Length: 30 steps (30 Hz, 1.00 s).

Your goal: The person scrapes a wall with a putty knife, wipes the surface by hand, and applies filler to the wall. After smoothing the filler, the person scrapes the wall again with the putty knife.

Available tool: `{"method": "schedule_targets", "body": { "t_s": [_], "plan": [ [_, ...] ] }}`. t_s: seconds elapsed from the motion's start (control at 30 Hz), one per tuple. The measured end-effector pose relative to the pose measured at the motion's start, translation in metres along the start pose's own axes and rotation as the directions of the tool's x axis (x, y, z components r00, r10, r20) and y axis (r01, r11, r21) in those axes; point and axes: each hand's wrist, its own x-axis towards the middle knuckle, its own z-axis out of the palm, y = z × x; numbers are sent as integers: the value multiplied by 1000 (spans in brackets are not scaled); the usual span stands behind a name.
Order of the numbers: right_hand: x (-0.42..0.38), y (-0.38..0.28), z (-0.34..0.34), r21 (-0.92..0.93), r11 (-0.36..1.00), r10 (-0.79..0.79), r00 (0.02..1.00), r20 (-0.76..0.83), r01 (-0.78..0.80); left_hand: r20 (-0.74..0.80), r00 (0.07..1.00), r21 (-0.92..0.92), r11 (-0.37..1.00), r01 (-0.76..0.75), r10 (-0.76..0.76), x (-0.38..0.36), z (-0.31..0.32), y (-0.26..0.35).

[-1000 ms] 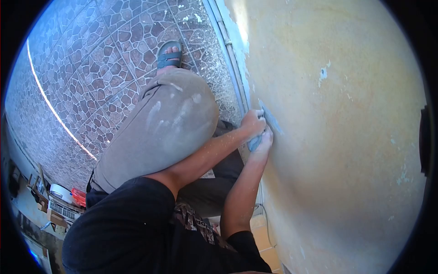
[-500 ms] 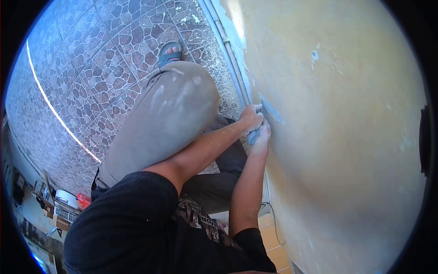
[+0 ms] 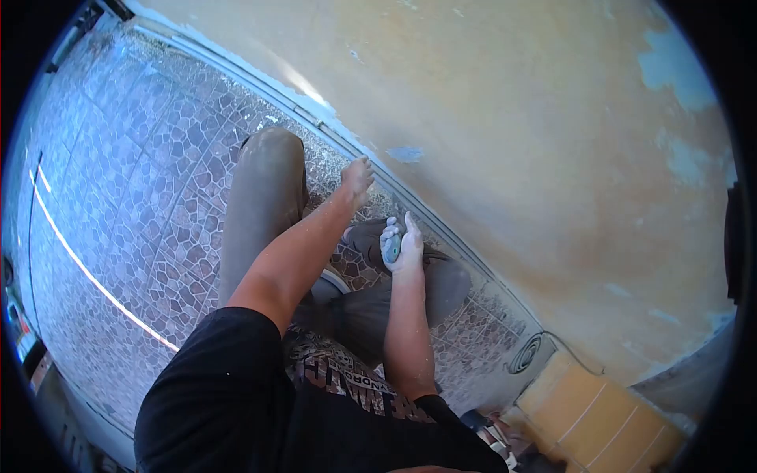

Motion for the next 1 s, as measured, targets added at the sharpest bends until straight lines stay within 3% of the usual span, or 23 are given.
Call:
{"method": "schedule_targets", "body": {
  "t_s": [0.03, 0.1, 0.17, 0.2, 0.37, 0.43, 0.5, 0.57, 0.63, 0.7, 0.77, 0.83, 0.87, 0.9, 0.97, 1.0],
  "plan": [
    [-5, 7, -4, 9, 999, -33, 999, -19, 33, 51, 998, -69, 997, -18, 21, -2, -1, 4],
    [-4, 18, -30, 37, 999, 14, 994, 107, -18, 100, 994, -23, 999, -35, 37, -11, 5, 13],
    [-8, 30, -39, 28, 999, 13, 999, 52, -14, 80, 996, -95, 995, -17, 25, -16, 15, 19],
    [-6, 37, -40, 50, 998, -32, 998, -46, 35, 85, 996, -70, 997, -32, 38, -17, 21, 20],
    [-11, 32, -35, 24, 999, -40, 999, 3, 40, 62, 998, -26, 999, -31, 32, -9, 61, 14],
    [-14, 33, -25, 12, 987, -159, 986, -56, 160, 28, 999, -32, 999, -19, 20, 1, 75, 10],
    [-9, 35, -26, 88, 989, -117, 992, -45, 121, -4, 1000, -39, 999, -7, 7, 10, 87, 14],
    [-8, 34, -27, 39, 991, -120, 988, -99, 125, 61, 998, -189, 982, -4, 16, 14, 96, 22],
    [-9, 31, -29, 60, 990, -123, 988, -90, 128, 112, 992, -212, 977, -40, 65, 12, 104, 30],
    [-11, 26, -34, 100, 982, -153, 984, -95, 162, 128, 967, -244, 951, -187, 223, 7, 106, 37],
    [-9, 19, -38, 113, 972, -194, 975, -107, 205, 152, 966, -241, 956, -167, 207, 2, 95, 51],
    [-4, 15, -47, 103, 954, -268, 954, -133, 283, 86, 990, -422, 904, -68, 115, -15, 85, 64],
    [3, 15, -51, 66, 951, -288, 943, -166, 302, 119, 979, -430, 898, -97, 163, -26, 78, 66],
    [2, 13, -50, 77, 950, -287, 944, -163, 302, 123, 979, -420, 902, -99, 165, -29, 71, 67],
    [-1, 13, -45, 46, 942, -320, 933, -165, 331, 267, 930, -220, 955, -198, 254, -33, 56, 71],
    [-7, 14, -38, 28, 933, -349, 922, -165, 359, 270, 938, -75, 976, -205, 218, -34, 51, 73]
  ]
}}
